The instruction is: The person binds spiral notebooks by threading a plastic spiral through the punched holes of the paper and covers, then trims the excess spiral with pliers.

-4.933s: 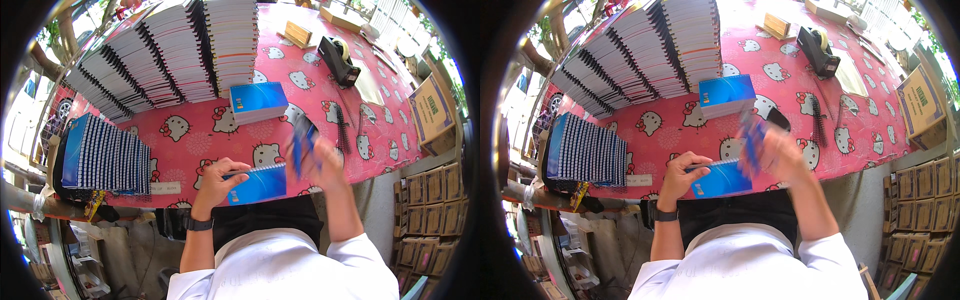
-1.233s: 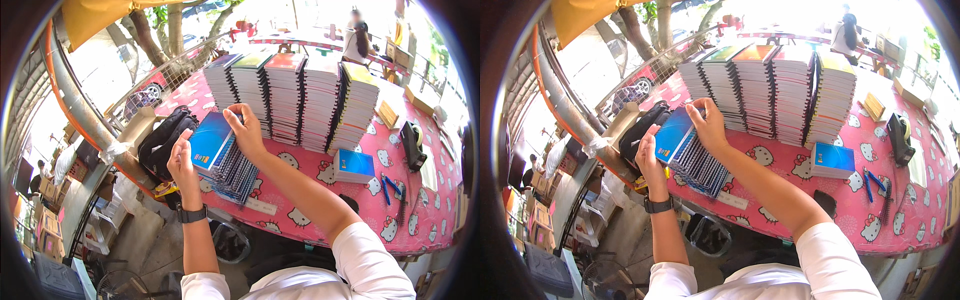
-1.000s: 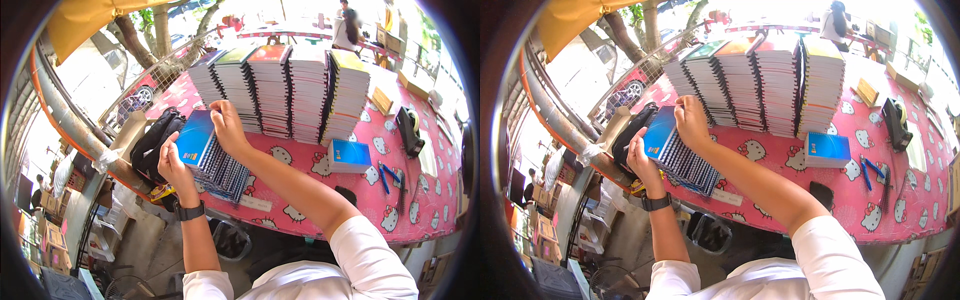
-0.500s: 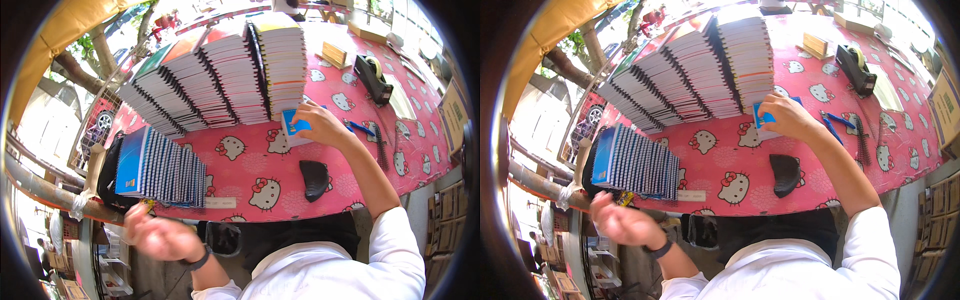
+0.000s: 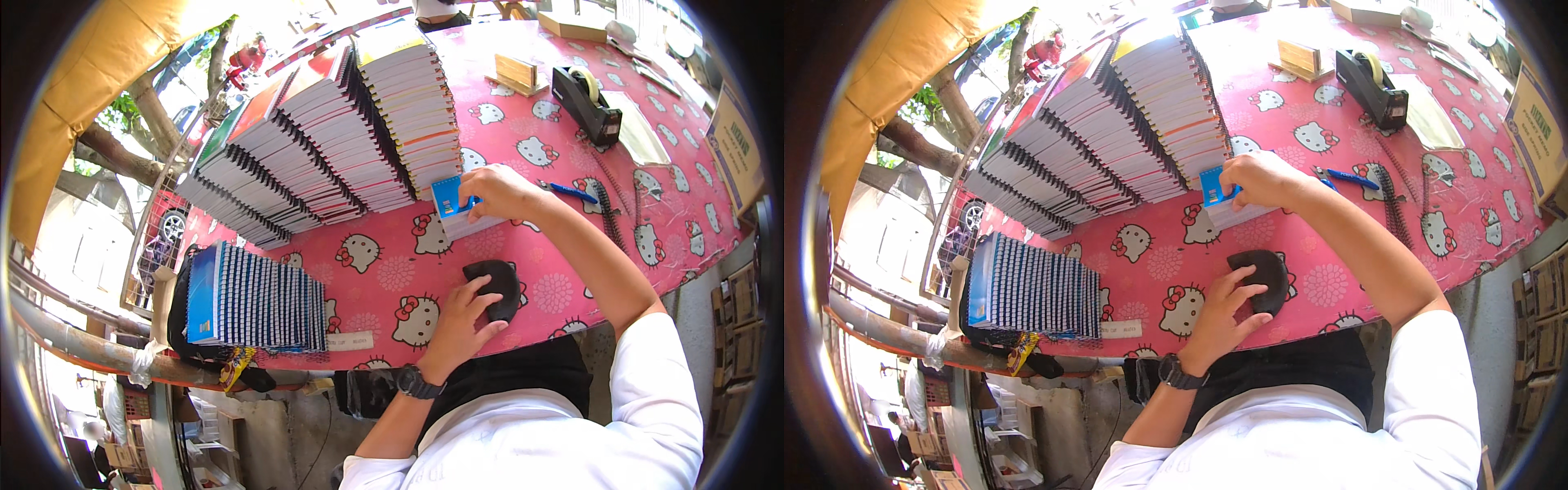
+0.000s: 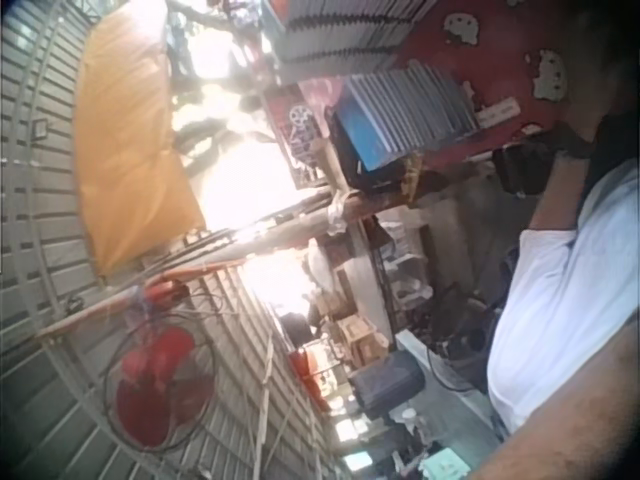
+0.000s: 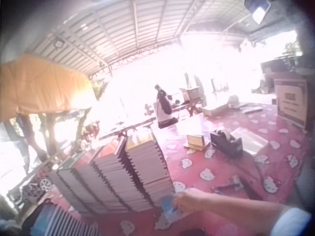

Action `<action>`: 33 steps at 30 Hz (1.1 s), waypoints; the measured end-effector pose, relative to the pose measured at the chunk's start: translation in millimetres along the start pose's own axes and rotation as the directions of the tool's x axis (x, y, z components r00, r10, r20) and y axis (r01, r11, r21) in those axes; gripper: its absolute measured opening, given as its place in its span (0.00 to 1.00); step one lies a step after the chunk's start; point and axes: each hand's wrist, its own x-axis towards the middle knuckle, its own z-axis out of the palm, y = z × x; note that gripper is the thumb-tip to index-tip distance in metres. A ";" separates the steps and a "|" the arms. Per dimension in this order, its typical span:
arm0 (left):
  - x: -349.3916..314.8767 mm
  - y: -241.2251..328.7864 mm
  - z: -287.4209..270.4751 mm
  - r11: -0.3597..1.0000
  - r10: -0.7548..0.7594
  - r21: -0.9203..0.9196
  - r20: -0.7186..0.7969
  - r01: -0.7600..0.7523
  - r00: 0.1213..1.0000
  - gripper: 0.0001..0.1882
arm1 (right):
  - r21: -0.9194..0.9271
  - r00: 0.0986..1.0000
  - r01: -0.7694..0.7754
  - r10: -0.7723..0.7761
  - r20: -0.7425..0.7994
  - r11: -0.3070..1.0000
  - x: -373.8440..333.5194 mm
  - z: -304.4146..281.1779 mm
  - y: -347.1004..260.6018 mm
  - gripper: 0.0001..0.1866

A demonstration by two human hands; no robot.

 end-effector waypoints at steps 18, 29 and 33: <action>17.6 -16.4 -16.0 0.586 -0.396 -0.804 -0.174 0.103 0.902 0.22 | -0.105 0.978 0.017 -0.039 -0.207 0.994 0.3 5.9 1.9 0.09; 4.6 -1.1 -86.1 0.092 -0.479 -0.995 -0.002 0.048 0.878 0.19 | -0.182 0.750 0.427 -0.460 -0.476 0.886 -71.8 38.0 -118.1 0.16; -31.5 -24.4 -91.1 0.382 -0.489 -0.916 -0.085 0.126 0.868 0.16 | -0.028 0.823 0.346 -0.318 -0.470 0.938 -78.6 48.5 -114.5 0.13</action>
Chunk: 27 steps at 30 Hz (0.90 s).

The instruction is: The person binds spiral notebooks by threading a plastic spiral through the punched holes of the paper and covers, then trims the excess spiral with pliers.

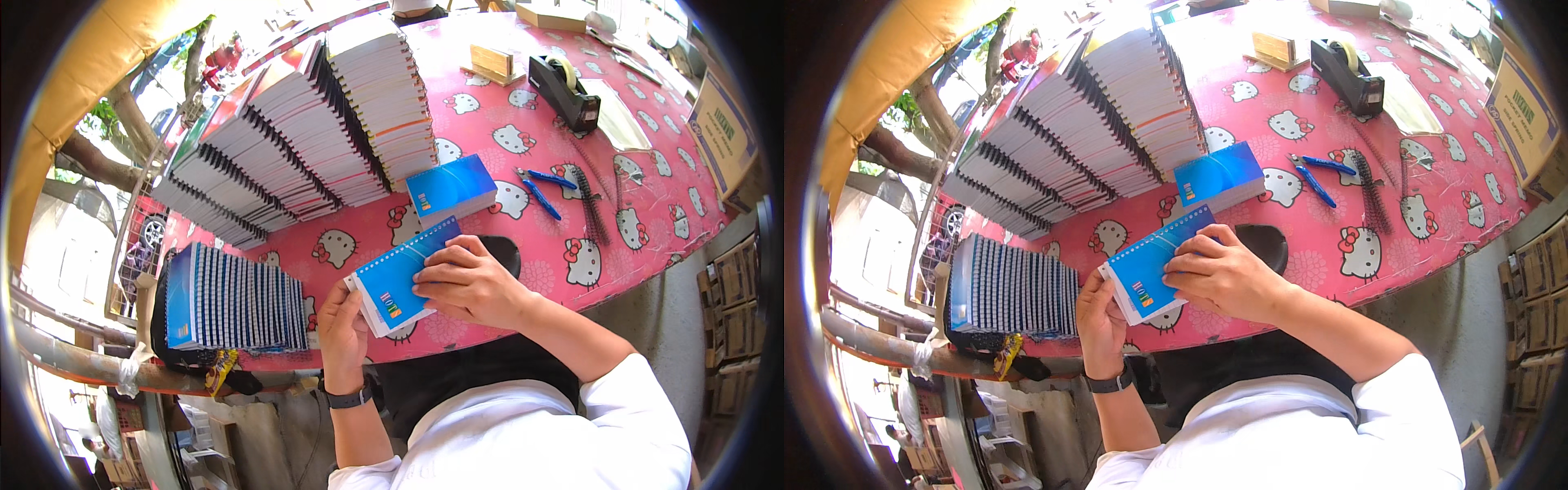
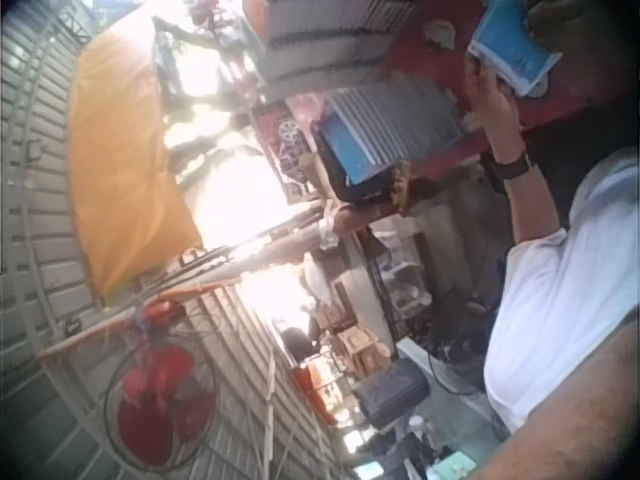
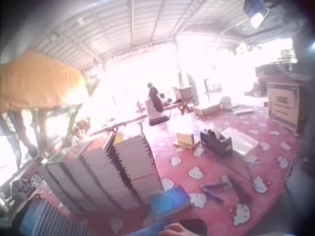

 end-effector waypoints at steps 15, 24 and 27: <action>-24.0 -40.6 -22.0 0.947 0.232 0.256 -0.127 -0.195 0.964 0.16 | 0.520 0.732 -0.372 0.588 -0.344 0.769 -8.3 52.2 0.5 0.14; -26.4 -42.9 34.0 0.322 0.655 0.931 -0.086 -0.174 0.751 0.25 | 0.707 0.627 -0.538 0.779 -0.030 0.460 -0.7 76.1 -9.0 0.09; -23.3 -34.2 57.4 -0.138 0.558 0.977 0.213 -0.163 0.802 0.23 | 0.671 0.697 -0.524 0.717 -0.017 0.525 -0.7 64.1 -3.9 0.09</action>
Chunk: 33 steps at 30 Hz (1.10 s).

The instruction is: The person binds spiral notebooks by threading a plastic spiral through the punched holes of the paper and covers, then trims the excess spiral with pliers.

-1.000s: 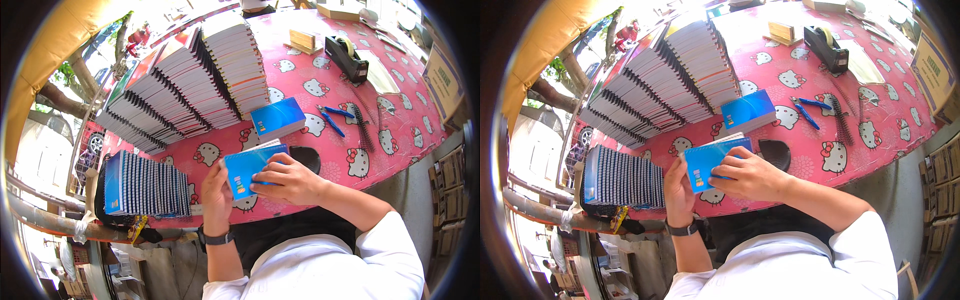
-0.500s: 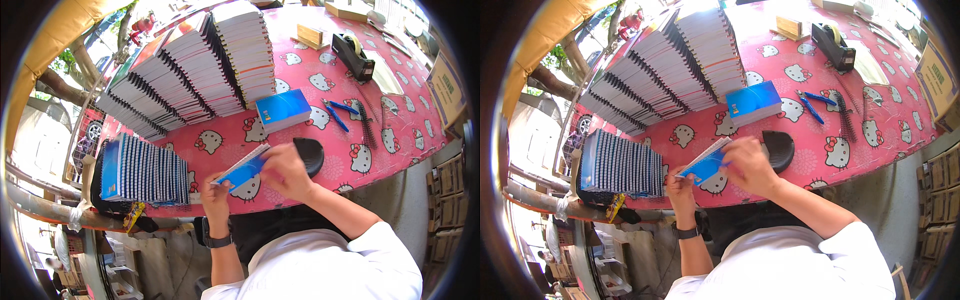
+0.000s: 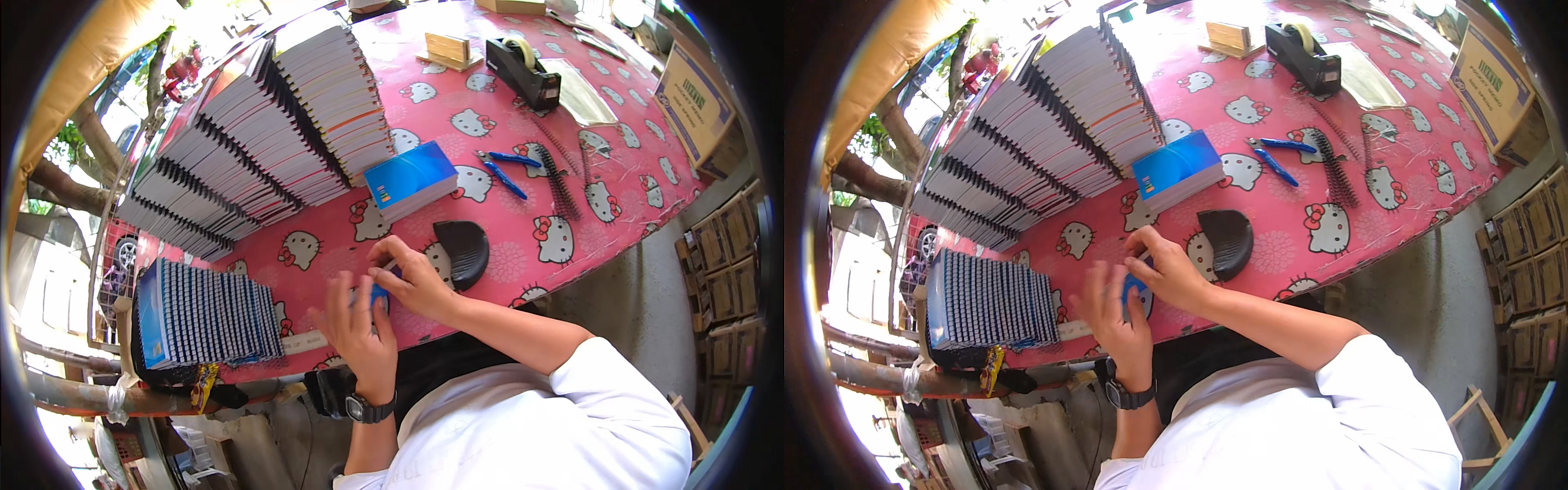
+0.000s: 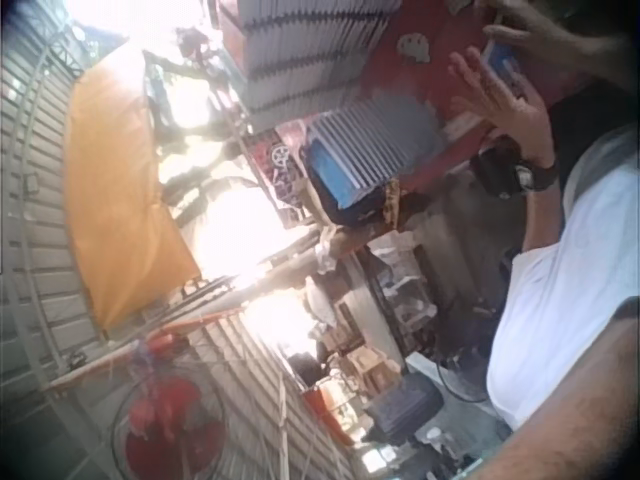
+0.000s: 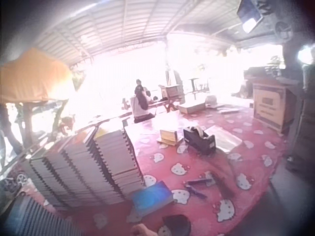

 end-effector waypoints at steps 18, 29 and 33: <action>12.4 -12.1 7.2 0.931 0.058 -0.362 0.009 -0.051 0.998 0.10 | -0.813 0.866 -0.393 -0.125 -0.485 0.430 26.7 -368.2 30.0 0.10; 5.9 -9.3 -1.1 0.888 0.126 -0.457 0.123 -0.056 0.984 0.13 | -0.112 0.946 0.054 -0.015 0.325 0.992 -15.1 -118.4 -47.6 0.11; 1.6 -6.0 -4.6 0.903 0.111 -0.424 0.085 -0.065 0.990 0.09 | -0.179 0.928 0.052 0.019 0.372 0.982 -18.2 -99.7 -43.1 0.12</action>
